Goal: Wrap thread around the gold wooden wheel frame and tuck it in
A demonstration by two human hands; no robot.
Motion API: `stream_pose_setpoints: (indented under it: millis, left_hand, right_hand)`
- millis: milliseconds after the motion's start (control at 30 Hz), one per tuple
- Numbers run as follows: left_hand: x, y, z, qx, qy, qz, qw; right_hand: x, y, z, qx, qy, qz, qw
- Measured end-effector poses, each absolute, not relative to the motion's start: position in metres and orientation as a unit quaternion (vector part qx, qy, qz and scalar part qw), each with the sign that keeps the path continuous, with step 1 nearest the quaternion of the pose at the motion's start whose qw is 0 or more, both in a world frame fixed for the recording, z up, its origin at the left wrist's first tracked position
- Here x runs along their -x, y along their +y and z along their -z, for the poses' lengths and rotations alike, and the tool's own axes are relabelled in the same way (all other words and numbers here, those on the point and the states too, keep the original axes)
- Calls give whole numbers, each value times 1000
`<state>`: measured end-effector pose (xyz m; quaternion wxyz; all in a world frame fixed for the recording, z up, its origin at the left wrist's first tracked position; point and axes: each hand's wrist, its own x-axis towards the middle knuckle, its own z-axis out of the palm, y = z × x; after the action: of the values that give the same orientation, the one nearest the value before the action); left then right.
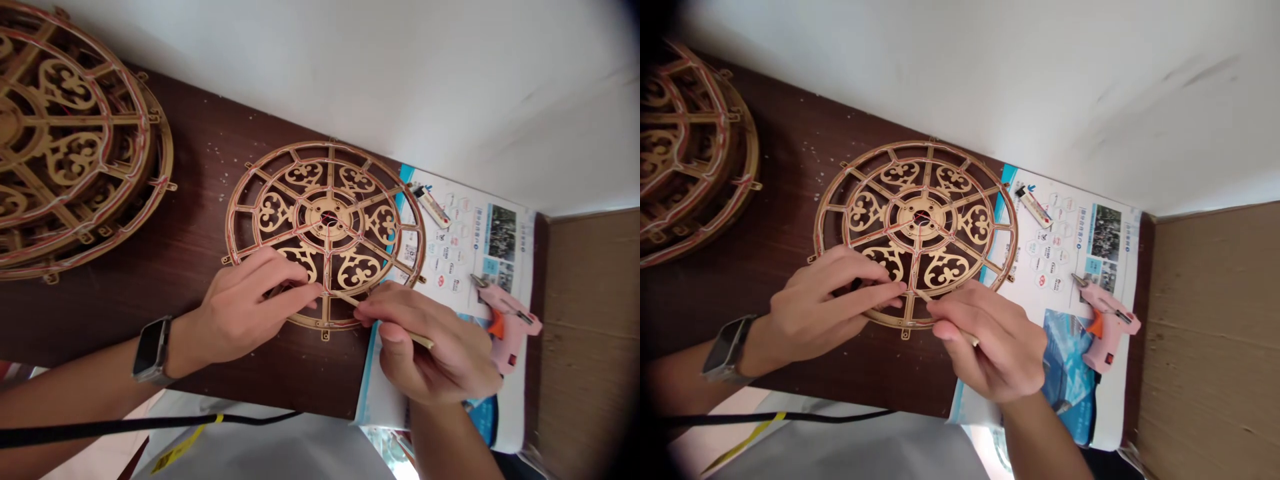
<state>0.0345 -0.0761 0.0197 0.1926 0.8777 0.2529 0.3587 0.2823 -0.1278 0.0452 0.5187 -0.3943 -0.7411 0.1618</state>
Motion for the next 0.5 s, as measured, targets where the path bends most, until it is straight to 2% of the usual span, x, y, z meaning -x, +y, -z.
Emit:
stream_pose_setpoints:
  millis: [167,500]
  left_hand:
    - [-34,-75,-24,-887,253,-346,174]
    - [-36,-77,-22,-869,267,-362,204]
  right_hand:
    - [-284,-130,-42,386,-736,-174,528]
    - [-284,-130,-40,414,-726,-180,518]
